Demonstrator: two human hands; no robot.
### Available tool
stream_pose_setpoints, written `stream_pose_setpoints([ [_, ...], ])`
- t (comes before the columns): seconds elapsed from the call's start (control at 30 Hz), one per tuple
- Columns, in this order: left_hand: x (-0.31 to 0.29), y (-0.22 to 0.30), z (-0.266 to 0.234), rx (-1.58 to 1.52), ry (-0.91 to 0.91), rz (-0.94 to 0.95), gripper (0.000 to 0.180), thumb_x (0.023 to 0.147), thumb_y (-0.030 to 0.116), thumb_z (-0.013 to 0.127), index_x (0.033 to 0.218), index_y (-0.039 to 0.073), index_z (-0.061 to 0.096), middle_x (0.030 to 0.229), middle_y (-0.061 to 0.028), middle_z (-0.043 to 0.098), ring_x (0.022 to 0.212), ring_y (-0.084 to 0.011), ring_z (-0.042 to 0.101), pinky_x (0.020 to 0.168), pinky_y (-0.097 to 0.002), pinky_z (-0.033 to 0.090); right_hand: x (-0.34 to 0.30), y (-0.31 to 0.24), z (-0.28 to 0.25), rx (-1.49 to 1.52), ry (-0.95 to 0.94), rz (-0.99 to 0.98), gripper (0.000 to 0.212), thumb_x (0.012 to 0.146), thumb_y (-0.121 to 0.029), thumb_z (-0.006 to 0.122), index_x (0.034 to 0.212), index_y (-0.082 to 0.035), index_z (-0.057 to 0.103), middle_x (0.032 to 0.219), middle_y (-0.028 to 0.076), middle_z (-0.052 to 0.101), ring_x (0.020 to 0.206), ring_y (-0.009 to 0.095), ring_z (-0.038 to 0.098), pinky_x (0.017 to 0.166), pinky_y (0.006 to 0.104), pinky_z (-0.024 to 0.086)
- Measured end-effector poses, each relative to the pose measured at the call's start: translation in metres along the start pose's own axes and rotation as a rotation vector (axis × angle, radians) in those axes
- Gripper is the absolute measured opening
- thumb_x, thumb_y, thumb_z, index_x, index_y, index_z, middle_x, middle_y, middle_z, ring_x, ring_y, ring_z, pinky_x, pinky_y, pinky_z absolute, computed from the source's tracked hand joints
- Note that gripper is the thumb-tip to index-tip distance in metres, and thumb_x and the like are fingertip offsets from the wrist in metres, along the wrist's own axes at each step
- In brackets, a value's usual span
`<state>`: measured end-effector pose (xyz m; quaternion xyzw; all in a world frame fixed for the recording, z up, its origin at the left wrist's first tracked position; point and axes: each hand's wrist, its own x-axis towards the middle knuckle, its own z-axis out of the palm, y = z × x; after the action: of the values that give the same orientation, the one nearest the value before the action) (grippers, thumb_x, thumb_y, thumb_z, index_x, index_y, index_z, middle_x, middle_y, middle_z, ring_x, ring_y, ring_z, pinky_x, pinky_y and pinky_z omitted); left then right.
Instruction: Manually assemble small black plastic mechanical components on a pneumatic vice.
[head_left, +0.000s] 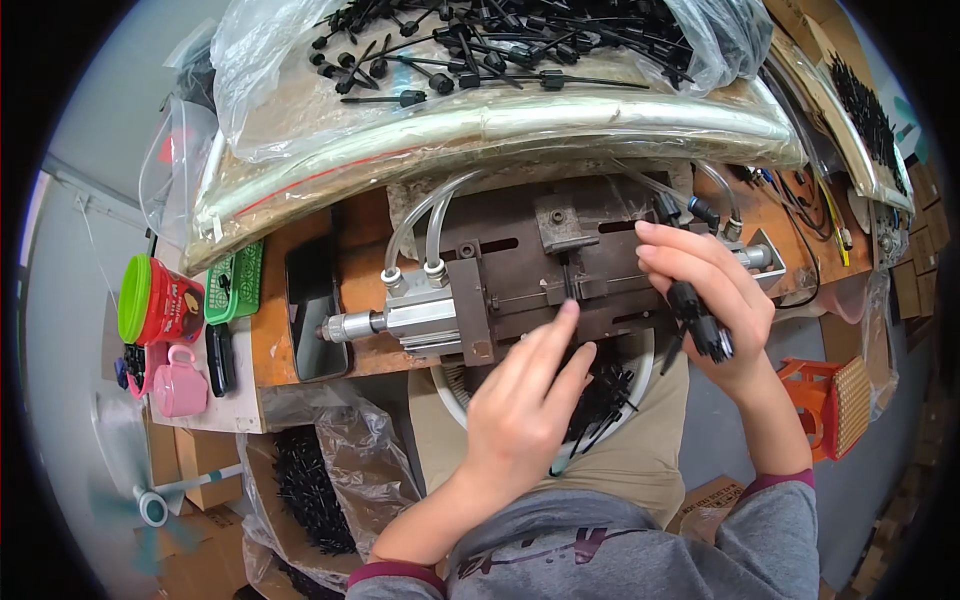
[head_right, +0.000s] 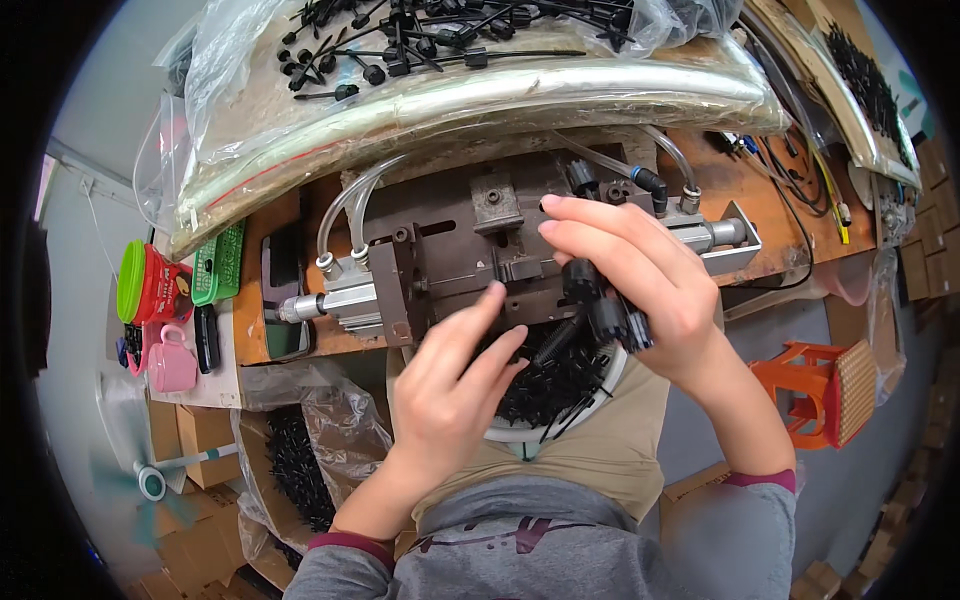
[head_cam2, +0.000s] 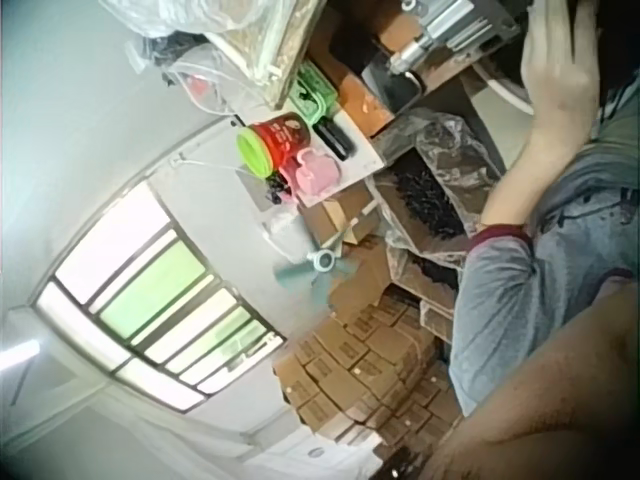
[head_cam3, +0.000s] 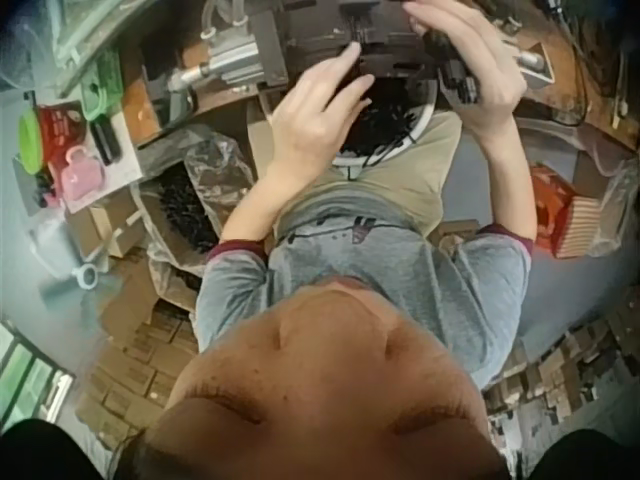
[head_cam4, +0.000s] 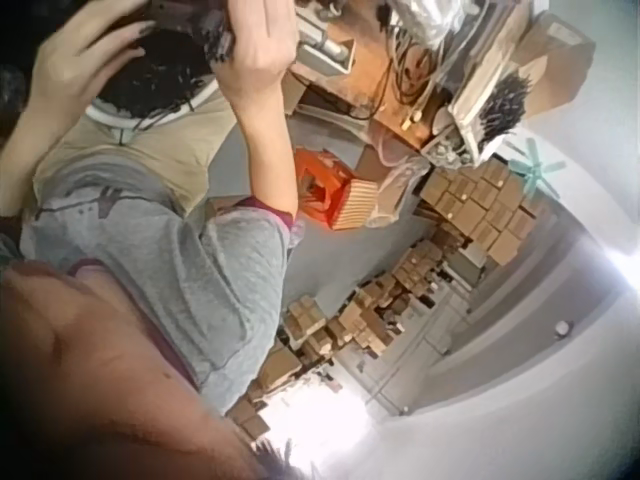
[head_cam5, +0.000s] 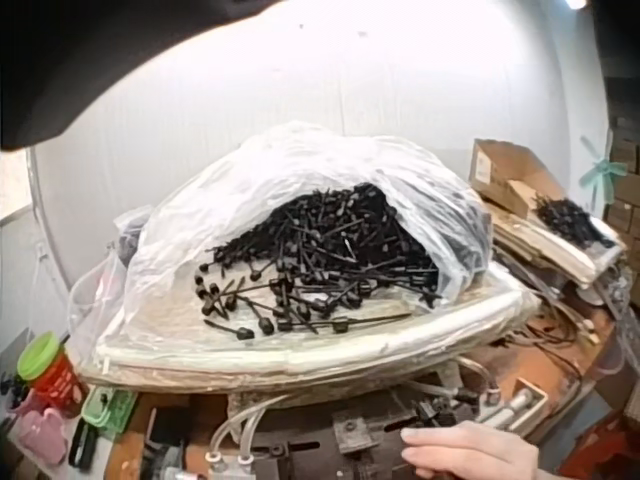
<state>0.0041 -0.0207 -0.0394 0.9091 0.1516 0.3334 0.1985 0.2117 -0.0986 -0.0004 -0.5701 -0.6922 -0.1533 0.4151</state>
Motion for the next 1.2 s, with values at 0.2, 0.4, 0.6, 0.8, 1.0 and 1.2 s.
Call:
stream_pose_setpoints([
  [0.2, 0.010, 0.005, 0.013, 0.230, -0.081, 0.032, 0.032, 0.074, 0.012, 0.081, 0.103, 0.004, 0.073, 0.131, -0.0147, 0.067, 0.074, -0.0184, 0.069, 0.069, -0.0307, 0.055, -0.021, -0.039, -0.010, 0.768, 0.100, 0.692, 0.021, 0.096, 0.006, 0.062, 0.117, 0.005, 0.065, 0.109, 0.018, 0.073, 0.078, 0.013, 0.068, 0.070, 0.0258, 0.057],
  [0.4, 0.019, 0.005, 0.002, 0.226, -0.170, 0.009, 0.030, 0.074, 0.013, 0.082, 0.101, 0.004, 0.073, 0.123, -0.0139, 0.071, 0.070, -0.0185, 0.069, 0.065, -0.0290, 0.054, -0.012, -0.043, -0.031, 1.027, -0.057, 1.044, 0.013, 0.101, -0.005, 0.060, 0.104, 0.006, 0.065, 0.092, 0.015, 0.074, 0.059, 0.007, 0.057, 0.052, 0.0206, 0.044],
  [0.6, 0.031, 0.007, -0.026, -0.715, -0.156, -0.318, 0.031, 0.082, 0.001, 0.078, 0.112, -0.004, 0.072, 0.107, -0.0167, 0.074, 0.081, -0.0189, 0.074, 0.067, -0.0271, 0.060, -0.025, -0.037, -0.027, -0.168, -0.103, -0.030, 0.028, 0.075, -0.001, 0.075, 0.101, 0.008, 0.070, 0.106, 0.023, 0.071, 0.073, 0.026, 0.070, 0.064, 0.0301, 0.059],
  [0.8, 0.023, 0.011, -0.035, -0.828, -0.136, -0.253, 0.041, 0.069, -0.007, 0.087, 0.108, -0.005, 0.073, 0.100, -0.0157, 0.070, 0.084, -0.0177, 0.072, 0.069, -0.0262, 0.062, -0.022, -0.036, -0.016, -0.208, -0.147, -0.252, 0.029, 0.079, -0.006, 0.069, 0.104, 0.010, 0.072, 0.105, 0.023, 0.072, 0.082, 0.026, 0.072, 0.072, 0.0324, 0.062],
  [1.0, 0.006, 0.008, -0.014, -0.226, 0.059, -0.056, 0.035, 0.067, 0.002, 0.088, 0.100, 0.000, 0.075, 0.102, -0.0122, 0.072, 0.071, -0.0193, 0.070, 0.062, -0.0288, 0.056, -0.037, -0.040, -0.014, 0.497, 0.137, 0.514, 0.017, 0.102, -0.006, 0.057, 0.112, 0.006, 0.066, 0.115, 0.022, 0.071, 0.084, 0.019, 0.072, 0.074, 0.0297, 0.060],
  [1.2, 0.014, 0.001, 0.001, 0.117, -0.099, 0.022, 0.028, 0.073, 0.013, 0.084, 0.097, 0.004, 0.073, 0.124, -0.0132, 0.071, 0.060, -0.0188, 0.066, 0.056, -0.0257, 0.051, -0.030, -0.043, -0.018, 0.746, 0.133, 0.742, 0.022, 0.106, -0.012, 0.051, 0.102, 0.003, 0.065, 0.099, 0.013, 0.069, 0.059, 0.007, 0.054, 0.053, 0.0186, 0.039],
])
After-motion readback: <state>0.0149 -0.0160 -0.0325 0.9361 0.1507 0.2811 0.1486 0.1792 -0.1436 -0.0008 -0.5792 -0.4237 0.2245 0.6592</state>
